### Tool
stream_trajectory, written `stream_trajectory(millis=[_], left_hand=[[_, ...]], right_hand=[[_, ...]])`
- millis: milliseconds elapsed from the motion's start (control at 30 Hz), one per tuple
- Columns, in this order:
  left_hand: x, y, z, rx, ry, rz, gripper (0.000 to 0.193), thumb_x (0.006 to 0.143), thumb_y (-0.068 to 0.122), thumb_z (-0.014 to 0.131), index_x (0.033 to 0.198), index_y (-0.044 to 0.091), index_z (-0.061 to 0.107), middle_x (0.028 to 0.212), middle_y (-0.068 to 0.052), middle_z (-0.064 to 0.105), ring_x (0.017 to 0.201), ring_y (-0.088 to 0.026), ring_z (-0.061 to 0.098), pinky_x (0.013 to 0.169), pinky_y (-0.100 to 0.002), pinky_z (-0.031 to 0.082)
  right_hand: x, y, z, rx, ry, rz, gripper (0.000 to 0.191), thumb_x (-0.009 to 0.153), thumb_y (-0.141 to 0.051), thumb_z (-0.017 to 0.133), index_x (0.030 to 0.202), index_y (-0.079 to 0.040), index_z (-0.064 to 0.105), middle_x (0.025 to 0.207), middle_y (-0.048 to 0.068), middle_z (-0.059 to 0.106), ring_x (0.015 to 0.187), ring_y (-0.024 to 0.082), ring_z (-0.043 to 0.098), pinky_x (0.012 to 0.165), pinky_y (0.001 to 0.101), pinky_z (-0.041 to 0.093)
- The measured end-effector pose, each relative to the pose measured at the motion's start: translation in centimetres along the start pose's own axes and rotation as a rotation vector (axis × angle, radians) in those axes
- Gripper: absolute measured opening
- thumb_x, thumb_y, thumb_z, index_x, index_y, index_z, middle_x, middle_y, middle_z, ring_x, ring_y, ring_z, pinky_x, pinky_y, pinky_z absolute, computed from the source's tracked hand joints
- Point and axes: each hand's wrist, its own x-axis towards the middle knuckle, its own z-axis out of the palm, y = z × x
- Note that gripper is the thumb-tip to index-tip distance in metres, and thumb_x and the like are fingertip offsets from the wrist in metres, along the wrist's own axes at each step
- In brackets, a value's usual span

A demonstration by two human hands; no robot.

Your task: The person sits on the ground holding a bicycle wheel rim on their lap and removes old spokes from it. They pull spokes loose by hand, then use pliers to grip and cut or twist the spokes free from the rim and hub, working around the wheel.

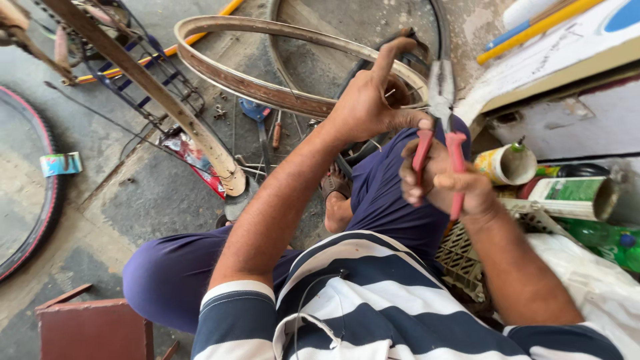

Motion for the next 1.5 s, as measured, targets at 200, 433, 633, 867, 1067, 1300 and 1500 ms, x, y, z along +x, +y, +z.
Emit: stream_trajectory(millis=[200, 433, 633, 867, 1067, 1300, 1500], left_hand=[[-0.1, 0.5, -1.8, -0.016, -0.115, -0.050, 0.054, 0.092, 0.031, 0.084, 0.133, 0.007, 0.057, 0.091, -0.010, 0.080, 0.083, -0.016, 0.079, 0.073, -0.031, 0.062], [-0.9, 1.0, -5.4, -0.082, -0.183, -0.141, 0.037, 0.103, 0.028, 0.074, 0.125, 0.003, 0.060, 0.087, -0.009, 0.077, 0.081, -0.012, 0.075, 0.072, -0.028, 0.059], [-1.3, 1.0, -6.0, -0.116, -0.123, -0.272, 0.037, 0.104, 0.036, 0.068, 0.119, 0.003, 0.065, 0.077, -0.004, 0.070, 0.071, -0.008, 0.067, 0.064, -0.028, 0.053], [-0.8, 0.4, -5.0, -0.096, -0.075, -0.215, 0.042, 0.101, 0.040, 0.068, 0.119, 0.003, 0.068, 0.081, -0.006, 0.073, 0.075, -0.009, 0.069, 0.067, -0.029, 0.058], [-0.4, 0.7, -4.9, -0.019, -0.049, -0.149, 0.044, 0.100, 0.047, 0.065, 0.116, 0.007, 0.072, 0.085, -0.008, 0.078, 0.079, -0.010, 0.075, 0.072, -0.031, 0.058], [-1.1, -0.2, -4.7, -0.399, -0.023, -0.106, 0.047, 0.103, 0.044, 0.068, 0.123, 0.001, 0.068, 0.106, -0.008, 0.076, 0.102, -0.014, 0.071, 0.093, -0.032, 0.059], [-3.5, 5.5, -6.4, -0.291, 0.256, 0.102, 0.039, 0.113, 0.038, 0.065, 0.127, 0.002, 0.065, 0.118, -0.008, 0.072, 0.111, -0.013, 0.068, 0.103, -0.030, 0.055]], right_hand=[[-0.9, 0.5, -0.6, -0.500, 0.109, 0.031, 0.074, 0.079, -0.021, 0.070, 0.145, -0.002, 0.040, 0.111, 0.016, 0.061, 0.103, 0.026, 0.062, 0.092, 0.0423, 0.051], [-0.8, 4.7, -1.7, -0.390, -0.004, 0.590, 0.064, 0.079, -0.019, 0.063, 0.139, -0.004, 0.049, 0.115, 0.010, 0.065, 0.107, 0.023, 0.066, 0.092, 0.0409, 0.059], [-0.4, 6.4, -3.2, -0.506, 0.047, 0.566, 0.048, 0.087, -0.017, 0.070, 0.125, 0.008, 0.057, 0.102, 0.014, 0.063, 0.091, 0.028, 0.063, 0.077, 0.0448, 0.053], [-1.5, 5.4, -3.3, -0.731, 0.089, 0.379, 0.043, 0.083, -0.011, 0.071, 0.123, 0.001, 0.060, 0.103, 0.010, 0.066, 0.094, 0.018, 0.063, 0.085, 0.0336, 0.053], [-1.3, 4.5, -2.4, -0.969, 0.116, -0.055, 0.059, 0.082, -0.001, 0.068, 0.135, -0.005, 0.044, 0.099, 0.008, 0.058, 0.088, 0.017, 0.061, 0.075, 0.0335, 0.054], [4.9, 7.5, -4.0, -0.666, 0.366, -0.251, 0.052, 0.091, 0.006, 0.062, 0.137, -0.005, 0.040, 0.129, 0.012, 0.054, 0.109, 0.024, 0.061, 0.086, 0.0393, 0.056], [6.2, 7.6, -4.7, -0.616, 0.328, -0.380, 0.052, 0.093, 0.006, 0.064, 0.138, -0.005, 0.041, 0.136, 0.011, 0.049, 0.130, 0.026, 0.060, 0.101, 0.0422, 0.060]])
